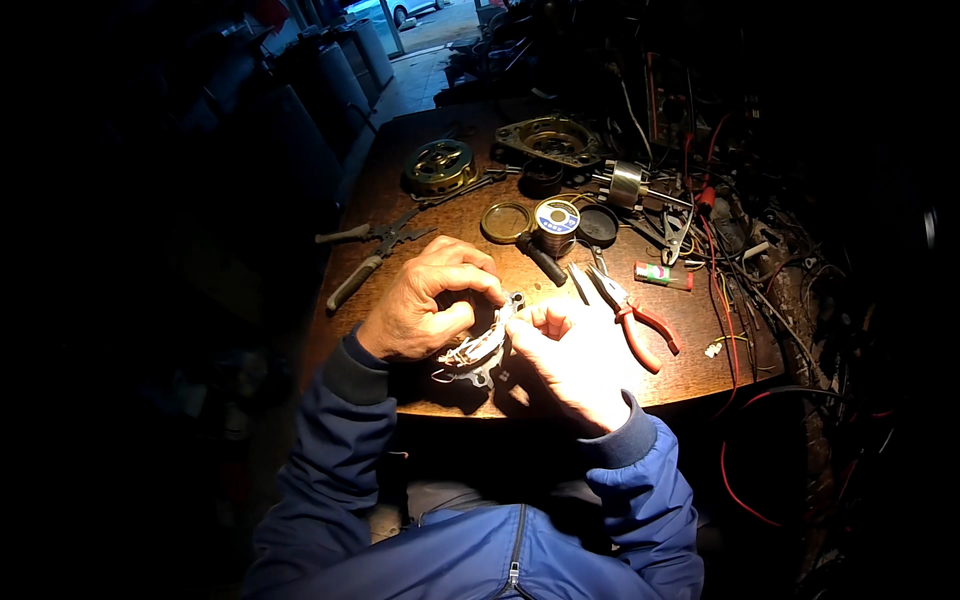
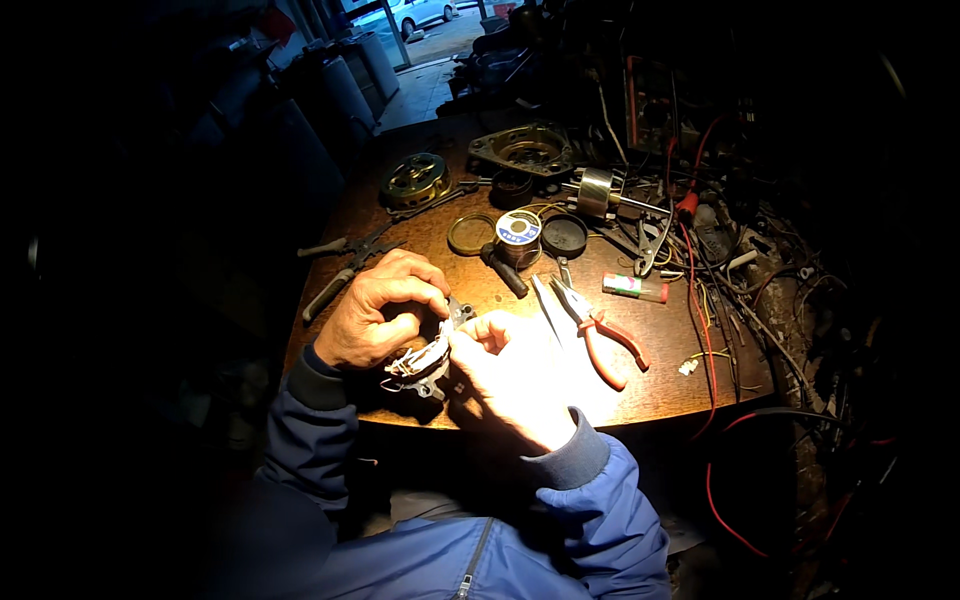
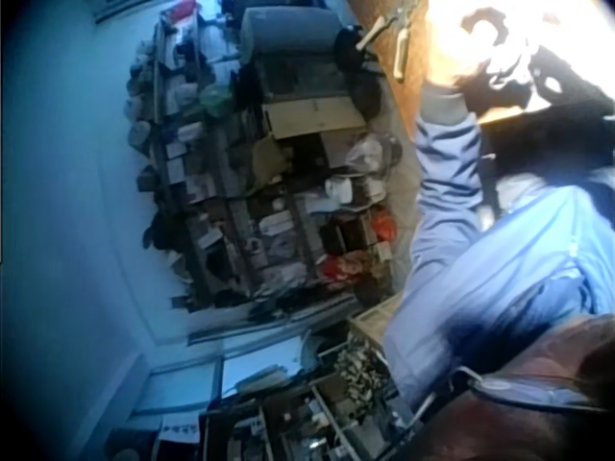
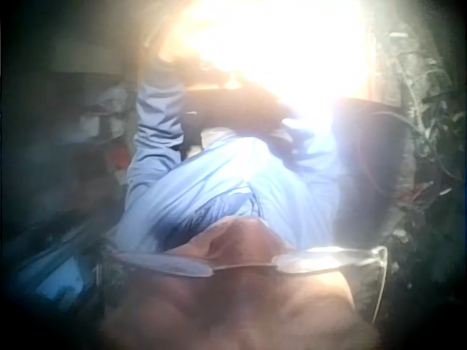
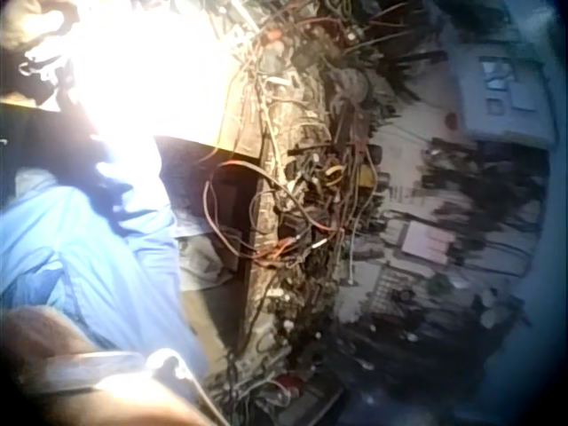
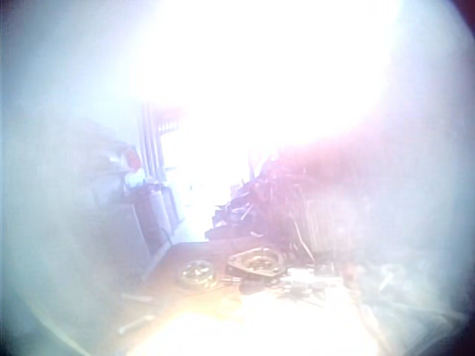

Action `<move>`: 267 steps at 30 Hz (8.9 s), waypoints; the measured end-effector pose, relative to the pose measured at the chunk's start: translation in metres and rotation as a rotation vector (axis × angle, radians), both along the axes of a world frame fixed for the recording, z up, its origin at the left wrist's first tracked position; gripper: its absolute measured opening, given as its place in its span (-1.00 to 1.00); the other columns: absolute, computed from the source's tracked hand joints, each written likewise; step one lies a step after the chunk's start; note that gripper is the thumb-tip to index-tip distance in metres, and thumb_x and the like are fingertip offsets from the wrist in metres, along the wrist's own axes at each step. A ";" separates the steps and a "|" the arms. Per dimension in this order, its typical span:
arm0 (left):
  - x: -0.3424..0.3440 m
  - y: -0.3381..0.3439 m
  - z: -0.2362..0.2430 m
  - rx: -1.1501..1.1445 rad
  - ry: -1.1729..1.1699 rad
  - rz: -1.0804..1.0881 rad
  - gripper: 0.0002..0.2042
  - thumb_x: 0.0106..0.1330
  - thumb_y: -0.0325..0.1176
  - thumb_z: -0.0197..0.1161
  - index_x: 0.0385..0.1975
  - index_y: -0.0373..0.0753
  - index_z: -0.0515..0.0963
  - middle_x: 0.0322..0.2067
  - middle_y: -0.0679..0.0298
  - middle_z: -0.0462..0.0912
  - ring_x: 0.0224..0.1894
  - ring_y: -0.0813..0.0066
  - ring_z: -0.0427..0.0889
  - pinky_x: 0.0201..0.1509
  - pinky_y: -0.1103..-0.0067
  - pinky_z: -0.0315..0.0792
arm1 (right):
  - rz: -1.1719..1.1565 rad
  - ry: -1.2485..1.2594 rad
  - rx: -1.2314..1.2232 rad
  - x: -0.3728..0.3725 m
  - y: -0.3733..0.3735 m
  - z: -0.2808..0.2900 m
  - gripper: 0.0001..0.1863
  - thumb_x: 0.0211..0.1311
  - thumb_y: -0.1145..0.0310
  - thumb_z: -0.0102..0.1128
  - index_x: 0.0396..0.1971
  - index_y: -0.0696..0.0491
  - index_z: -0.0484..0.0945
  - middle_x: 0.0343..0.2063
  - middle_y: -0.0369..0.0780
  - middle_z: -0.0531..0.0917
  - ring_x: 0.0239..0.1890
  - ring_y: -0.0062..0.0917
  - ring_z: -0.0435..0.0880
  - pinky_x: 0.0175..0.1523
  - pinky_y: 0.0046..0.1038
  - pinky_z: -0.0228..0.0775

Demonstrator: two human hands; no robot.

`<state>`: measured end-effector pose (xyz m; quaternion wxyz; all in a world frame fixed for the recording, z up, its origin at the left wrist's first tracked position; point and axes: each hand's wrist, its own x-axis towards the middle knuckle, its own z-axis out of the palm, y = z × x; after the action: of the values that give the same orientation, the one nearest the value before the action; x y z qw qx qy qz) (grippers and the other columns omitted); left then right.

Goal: The person repairs a cylindrical electrical component, likely a motor armature, by hand. They use pliers to strip and adjust wires, then wrap and secure the connections with white tape. The work is performed on a cluttered wooden workbench in a dimly lit workshop.

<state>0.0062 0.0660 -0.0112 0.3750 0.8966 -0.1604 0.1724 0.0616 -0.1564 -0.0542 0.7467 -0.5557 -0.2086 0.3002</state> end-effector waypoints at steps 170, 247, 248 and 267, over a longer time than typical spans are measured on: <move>0.001 0.005 -0.001 0.006 -0.008 -0.061 -0.75 0.15 -0.33 0.64 -0.17 -0.13 0.81 -0.07 0.30 0.75 0.09 0.33 0.63 0.26 0.34 0.46 | -0.148 -0.331 -0.142 0.004 0.006 -0.019 -0.85 0.32 0.45 0.38 -0.36 0.22 0.61 -0.60 -0.33 0.64 -0.56 -0.75 0.54 -0.44 -0.59 0.38; 0.001 0.004 0.001 -0.038 -0.001 -0.067 -0.83 0.19 -0.46 0.56 -0.21 -0.16 0.82 -0.09 0.28 0.76 0.07 0.34 0.63 0.24 0.36 0.45 | -0.016 -0.039 -0.047 0.007 0.001 0.016 -0.80 0.38 0.41 0.40 -0.22 0.28 0.69 -0.47 -0.24 0.74 -0.48 -0.68 0.68 -0.36 -0.59 0.53; 0.001 0.004 0.001 -0.031 -0.009 -0.070 -0.83 0.19 -0.46 0.56 -0.21 -0.16 0.82 -0.09 0.28 0.76 0.07 0.34 0.63 0.24 0.36 0.45 | -0.025 -0.074 -0.064 0.009 0.002 0.014 -0.80 0.37 0.41 0.41 -0.23 0.28 0.69 -0.47 -0.24 0.74 -0.48 -0.68 0.68 -0.36 -0.59 0.52; 0.000 0.005 -0.001 -0.034 -0.037 -0.081 -0.81 0.18 -0.43 0.56 -0.19 -0.13 0.83 -0.08 0.27 0.77 0.06 0.32 0.65 0.24 0.35 0.46 | -0.051 -0.001 0.036 0.013 0.011 -0.005 -0.90 0.31 0.49 0.35 -0.30 0.22 0.66 -0.45 -0.28 0.72 -0.43 -0.69 0.64 -0.26 -0.59 0.53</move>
<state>0.0063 0.0709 -0.0124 0.3936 0.8796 -0.2008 0.1764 0.0750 -0.1454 -0.0589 0.7638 -0.5475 -0.2003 0.2769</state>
